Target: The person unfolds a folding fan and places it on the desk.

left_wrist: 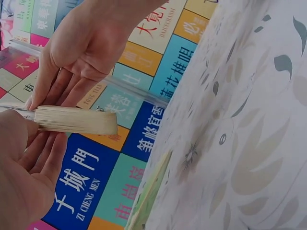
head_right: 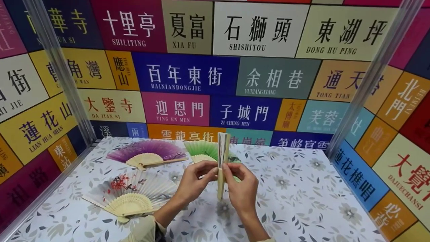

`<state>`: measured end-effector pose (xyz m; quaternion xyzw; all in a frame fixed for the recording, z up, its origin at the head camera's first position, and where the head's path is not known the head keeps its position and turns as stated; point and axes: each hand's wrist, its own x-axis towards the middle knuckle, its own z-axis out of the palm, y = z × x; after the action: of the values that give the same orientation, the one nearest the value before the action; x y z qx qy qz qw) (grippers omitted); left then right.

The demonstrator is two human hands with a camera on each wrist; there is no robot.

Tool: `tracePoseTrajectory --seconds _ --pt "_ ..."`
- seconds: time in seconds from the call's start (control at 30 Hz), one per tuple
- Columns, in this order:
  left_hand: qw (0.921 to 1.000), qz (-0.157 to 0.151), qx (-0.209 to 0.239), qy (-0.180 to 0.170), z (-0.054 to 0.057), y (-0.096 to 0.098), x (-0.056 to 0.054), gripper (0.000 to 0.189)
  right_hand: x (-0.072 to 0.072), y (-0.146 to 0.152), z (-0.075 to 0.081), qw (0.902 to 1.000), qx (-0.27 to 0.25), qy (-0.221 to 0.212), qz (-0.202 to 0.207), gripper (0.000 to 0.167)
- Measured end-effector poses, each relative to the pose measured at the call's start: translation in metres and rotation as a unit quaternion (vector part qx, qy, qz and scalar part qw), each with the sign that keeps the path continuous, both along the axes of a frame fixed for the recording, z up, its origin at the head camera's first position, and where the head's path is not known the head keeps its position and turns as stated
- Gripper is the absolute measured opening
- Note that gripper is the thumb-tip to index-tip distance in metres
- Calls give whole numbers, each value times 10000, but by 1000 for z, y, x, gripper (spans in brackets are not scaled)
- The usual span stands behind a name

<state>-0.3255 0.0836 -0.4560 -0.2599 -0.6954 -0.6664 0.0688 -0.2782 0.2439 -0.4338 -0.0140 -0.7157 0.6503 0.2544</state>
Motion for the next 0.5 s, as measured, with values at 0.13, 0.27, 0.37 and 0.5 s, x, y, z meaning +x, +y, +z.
tracePoseTrajectory --seconds 0.13,0.27,0.37,0.5 --pt "9974 -464 503 -243 -3 -1 0 22 0 1 0 9996 -266 -37 93 28" --pt "9876 -911 998 -796 -5 -3 -1 24 1 2 1 9992 -361 -108 153 29" --pt "9816 -1043 1164 -1098 -6 -4 -1 25 0 4 1 9988 -411 -161 203 31" --pt "9743 -1168 1370 -1352 -6 -4 -1 26 -1 5 1 9981 -538 -212 222 31"
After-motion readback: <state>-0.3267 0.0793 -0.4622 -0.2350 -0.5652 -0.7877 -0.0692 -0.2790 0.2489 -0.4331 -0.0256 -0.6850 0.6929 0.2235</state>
